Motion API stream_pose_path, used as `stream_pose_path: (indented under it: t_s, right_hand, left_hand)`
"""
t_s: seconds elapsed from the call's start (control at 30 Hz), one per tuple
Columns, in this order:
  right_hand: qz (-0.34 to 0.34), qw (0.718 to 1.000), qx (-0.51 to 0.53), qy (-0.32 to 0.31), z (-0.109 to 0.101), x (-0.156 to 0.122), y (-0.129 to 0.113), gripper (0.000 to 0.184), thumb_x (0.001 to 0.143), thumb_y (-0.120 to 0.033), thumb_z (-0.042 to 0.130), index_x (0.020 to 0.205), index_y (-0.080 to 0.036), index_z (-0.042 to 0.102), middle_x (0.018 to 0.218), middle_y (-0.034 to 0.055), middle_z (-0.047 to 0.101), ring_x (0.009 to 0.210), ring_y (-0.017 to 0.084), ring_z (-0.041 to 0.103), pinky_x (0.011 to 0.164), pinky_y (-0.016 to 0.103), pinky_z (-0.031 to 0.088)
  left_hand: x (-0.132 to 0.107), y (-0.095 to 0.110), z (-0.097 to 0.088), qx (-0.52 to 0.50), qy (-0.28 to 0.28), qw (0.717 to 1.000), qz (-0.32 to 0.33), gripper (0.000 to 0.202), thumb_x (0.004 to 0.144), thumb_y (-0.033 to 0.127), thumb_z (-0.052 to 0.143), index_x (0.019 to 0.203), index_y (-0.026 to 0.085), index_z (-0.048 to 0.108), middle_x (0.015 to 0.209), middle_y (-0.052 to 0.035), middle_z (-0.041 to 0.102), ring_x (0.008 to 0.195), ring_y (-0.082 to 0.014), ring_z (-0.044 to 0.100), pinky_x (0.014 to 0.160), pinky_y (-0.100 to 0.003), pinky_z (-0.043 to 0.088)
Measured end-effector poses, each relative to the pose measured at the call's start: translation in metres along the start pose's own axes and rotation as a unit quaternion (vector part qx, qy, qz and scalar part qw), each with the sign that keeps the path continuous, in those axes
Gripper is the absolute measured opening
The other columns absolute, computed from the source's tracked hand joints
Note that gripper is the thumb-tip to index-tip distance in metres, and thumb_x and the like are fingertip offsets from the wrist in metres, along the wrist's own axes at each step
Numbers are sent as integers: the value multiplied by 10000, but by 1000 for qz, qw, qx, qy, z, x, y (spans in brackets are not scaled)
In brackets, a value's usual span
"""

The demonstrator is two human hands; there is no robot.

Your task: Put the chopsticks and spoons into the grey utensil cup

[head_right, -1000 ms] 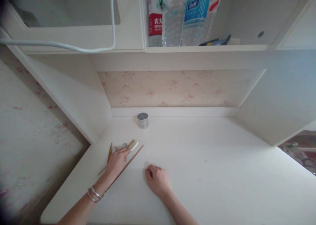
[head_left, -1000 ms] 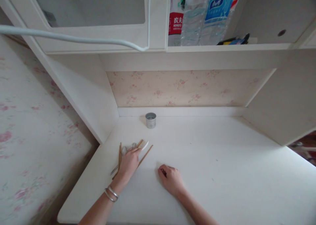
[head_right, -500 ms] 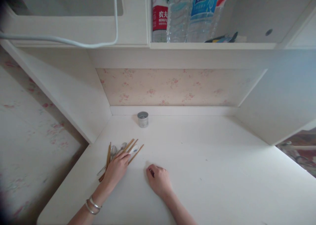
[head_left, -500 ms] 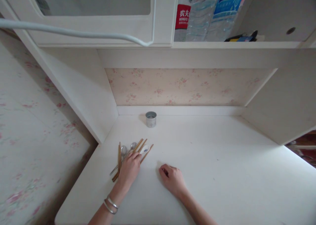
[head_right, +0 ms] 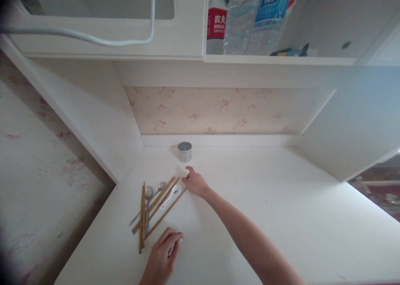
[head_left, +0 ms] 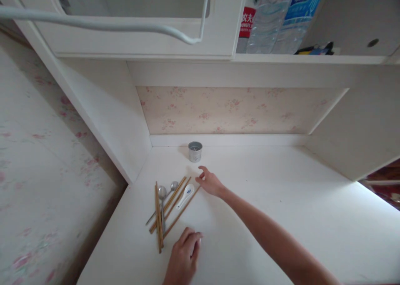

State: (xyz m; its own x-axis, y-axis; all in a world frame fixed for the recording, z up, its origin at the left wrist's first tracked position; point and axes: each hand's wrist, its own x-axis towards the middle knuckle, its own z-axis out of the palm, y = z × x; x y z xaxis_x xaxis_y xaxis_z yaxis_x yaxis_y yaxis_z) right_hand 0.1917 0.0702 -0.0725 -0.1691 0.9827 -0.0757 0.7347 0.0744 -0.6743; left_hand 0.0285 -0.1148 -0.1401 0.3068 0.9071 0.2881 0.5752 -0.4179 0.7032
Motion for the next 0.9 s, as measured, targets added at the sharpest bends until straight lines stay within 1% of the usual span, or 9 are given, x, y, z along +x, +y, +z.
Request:
stream_pose_path:
  t_s: [0.1, 0.17, 0.27, 0.37, 0.5, 0.6, 0.7, 0.8, 0.9]
  right_hand:
    - [8, 998, -56, 19, -14, 44, -20, 627, 897, -358, 539, 1452, -237, 274, 1112, 73, 692, 1015, 245, 647, 841, 338, 451]
    - [18, 995, -88, 32, -20, 65, -27, 612, 919, -373, 515, 1458, -222, 269, 1180, 109, 658, 1079, 275, 619, 884, 396, 448]
    - [28, 991, -121, 45, -23, 82, -30, 497, 942, -418, 508, 1374, -191, 414, 1217, 114, 617, 1069, 260, 612, 912, 458, 463]
    - [28, 988, -136, 65, -21, 82, -27, 388, 941, -424, 530, 1233, -169, 543, 1186, 85, 613, 1013, 221, 621, 895, 456, 494]
    - [8, 985, -132, 108, -23, 68, -19, 275, 975, -352, 457, 1159, -199, 594, 1088, 78, 671, 965, 215, 641, 841, 376, 490]
    - [-20, 983, -114, 144, -32, 47, -9, 258, 974, -324, 427, 1131, -236, 611, 1071, 68, 695, 966, 216, 645, 816, 316, 464]
    - [-50, 979, -89, 175, -43, 17, 4, 255, 962, -326, 434, 1129, -240, 605, 1085, 49, 691, 921, 190, 650, 787, 278, 461]
    - [-69, 977, -64, 194, -55, -20, 21, 262, 956, -350, 424, 1102, -228, 605, 1034, 40, 694, 772, 158, 659, 712, 259, 473]
    - [-75, 976, -46, 201, -63, -56, 38, 277, 953, -386, 417, 1066, -220, 606, 969, 34, 692, 664, 143, 649, 645, 254, 478]
  left_hand:
    - [6, -1, -6, -25, -8, 999, -28, 236, 943, 204, 431, 1004, 232, 658, 866, -34, 649, 746, -125, 637, 636, -191, 536]
    - [8, 0, -8, -26, -13, 999, -29, 222, 935, 197, 444, 968, 230, 661, 855, -28, 649, 745, -124, 638, 636, -184, 526]
    - [8, 0, -8, -27, -12, 999, -30, 217, 926, 182, 448, 942, 227, 660, 852, -30, 653, 756, -128, 644, 640, -179, 519]
    - [7, 1, -8, -29, -4, 999, -36, 218, 919, 172, 450, 925, 224, 662, 841, -32, 657, 748, -129, 646, 635, -176, 515]
    - [9, 2, -10, -23, -8, 999, -27, 214, 909, 166, 459, 914, 221, 666, 835, -33, 665, 746, -131, 649, 645, -181, 514]
    - [9, 3, -11, -15, -17, 1000, -18, 213, 903, 166, 463, 915, 221, 668, 838, -31, 672, 753, -132, 650, 631, -178, 512]
    - [9, 3, -11, -9, -28, 999, -19, 218, 903, 169, 462, 925, 231, 670, 835, -20, 676, 738, -127, 644, 634, -180, 512]
    - [10, 5, -11, -4, -41, 999, -28, 226, 907, 172, 457, 937, 239, 671, 851, -14, 678, 752, -127, 641, 639, -182, 509]
    - [11, 8, -10, 9, -55, 998, -32, 240, 909, 161, 450, 957, 245, 670, 878, -12, 677, 780, -133, 639, 691, -205, 509]
